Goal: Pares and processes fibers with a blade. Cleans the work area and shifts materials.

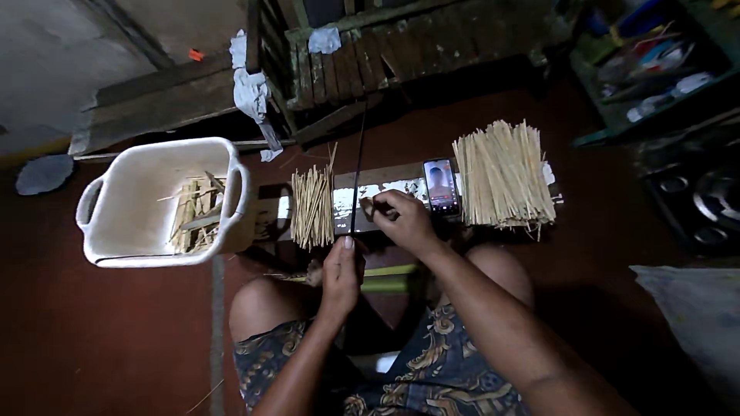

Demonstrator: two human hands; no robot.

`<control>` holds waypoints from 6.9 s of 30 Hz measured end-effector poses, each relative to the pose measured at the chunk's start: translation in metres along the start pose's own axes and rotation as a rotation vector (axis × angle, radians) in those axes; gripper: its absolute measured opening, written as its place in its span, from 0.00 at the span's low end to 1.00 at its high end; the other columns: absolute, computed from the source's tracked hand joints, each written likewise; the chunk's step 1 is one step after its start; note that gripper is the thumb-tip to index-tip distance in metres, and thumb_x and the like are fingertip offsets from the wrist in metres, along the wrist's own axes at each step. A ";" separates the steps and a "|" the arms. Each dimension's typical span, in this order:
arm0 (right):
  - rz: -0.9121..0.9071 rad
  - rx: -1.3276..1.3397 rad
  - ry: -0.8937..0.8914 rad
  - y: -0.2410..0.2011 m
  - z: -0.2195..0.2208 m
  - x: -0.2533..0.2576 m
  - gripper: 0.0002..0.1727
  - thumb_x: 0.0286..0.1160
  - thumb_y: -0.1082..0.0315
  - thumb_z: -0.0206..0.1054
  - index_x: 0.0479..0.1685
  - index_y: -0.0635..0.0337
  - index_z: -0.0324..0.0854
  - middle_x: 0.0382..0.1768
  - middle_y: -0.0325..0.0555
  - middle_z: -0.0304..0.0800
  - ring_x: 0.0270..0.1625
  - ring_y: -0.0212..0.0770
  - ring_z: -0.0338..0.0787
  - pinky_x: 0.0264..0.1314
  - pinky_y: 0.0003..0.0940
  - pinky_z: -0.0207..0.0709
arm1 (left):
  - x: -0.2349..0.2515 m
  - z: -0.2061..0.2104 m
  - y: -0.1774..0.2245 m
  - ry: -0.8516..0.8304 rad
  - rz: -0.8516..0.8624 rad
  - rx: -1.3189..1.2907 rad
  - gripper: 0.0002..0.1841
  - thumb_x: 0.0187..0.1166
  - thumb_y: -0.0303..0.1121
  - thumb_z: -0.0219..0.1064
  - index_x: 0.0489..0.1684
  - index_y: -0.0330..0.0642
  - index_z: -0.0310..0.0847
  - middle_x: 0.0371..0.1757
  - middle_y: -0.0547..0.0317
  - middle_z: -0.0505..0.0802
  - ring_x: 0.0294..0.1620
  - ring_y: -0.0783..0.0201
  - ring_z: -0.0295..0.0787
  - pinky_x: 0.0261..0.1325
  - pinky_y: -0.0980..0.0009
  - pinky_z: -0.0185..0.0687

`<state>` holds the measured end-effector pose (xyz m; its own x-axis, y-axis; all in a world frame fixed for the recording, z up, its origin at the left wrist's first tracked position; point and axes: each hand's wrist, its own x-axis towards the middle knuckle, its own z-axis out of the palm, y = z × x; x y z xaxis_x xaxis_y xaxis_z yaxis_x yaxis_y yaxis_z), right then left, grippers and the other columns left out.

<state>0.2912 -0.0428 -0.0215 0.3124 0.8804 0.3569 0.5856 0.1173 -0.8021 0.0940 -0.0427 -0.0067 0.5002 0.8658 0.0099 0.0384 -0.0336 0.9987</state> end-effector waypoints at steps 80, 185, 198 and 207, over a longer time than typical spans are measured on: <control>0.381 0.317 -0.104 0.010 -0.038 0.017 0.15 0.78 0.62 0.71 0.58 0.58 0.85 0.41 0.44 0.94 0.40 0.39 0.94 0.46 0.45 0.92 | -0.013 0.009 -0.091 0.158 -0.179 0.060 0.21 0.95 0.44 0.47 0.51 0.37 0.82 0.20 0.63 0.79 0.15 0.68 0.72 0.18 0.71 0.75; 0.186 0.100 -0.110 -0.001 -0.018 0.008 0.24 0.68 0.70 0.74 0.66 0.50 0.79 0.60 0.42 0.86 0.52 0.36 0.92 0.49 0.37 0.93 | 0.005 0.019 -0.060 -0.024 -0.046 0.098 0.25 0.97 0.46 0.40 0.45 0.38 0.82 0.20 0.60 0.78 0.16 0.65 0.71 0.19 0.68 0.73; 0.030 0.100 -0.016 0.003 -0.012 0.011 0.10 0.78 0.57 0.75 0.53 0.42 0.94 0.46 0.35 0.85 0.45 0.28 0.87 0.47 0.30 0.88 | 0.004 0.025 -0.071 -0.030 -0.007 0.074 0.26 0.96 0.48 0.40 0.46 0.39 0.82 0.20 0.60 0.78 0.16 0.65 0.71 0.19 0.67 0.74; 0.031 0.098 -0.027 0.003 -0.011 0.014 0.08 0.80 0.59 0.73 0.50 0.46 0.94 0.46 0.36 0.86 0.42 0.29 0.87 0.44 0.30 0.88 | -0.011 0.015 -0.131 -0.028 -0.147 0.203 0.26 0.97 0.46 0.41 0.46 0.37 0.83 0.20 0.62 0.78 0.18 0.66 0.73 0.23 0.68 0.76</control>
<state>0.3050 -0.0355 -0.0136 0.3081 0.8961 0.3195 0.4998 0.1333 -0.8558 0.0963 -0.0549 -0.1382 0.4998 0.8549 -0.1389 0.2839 -0.0102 0.9588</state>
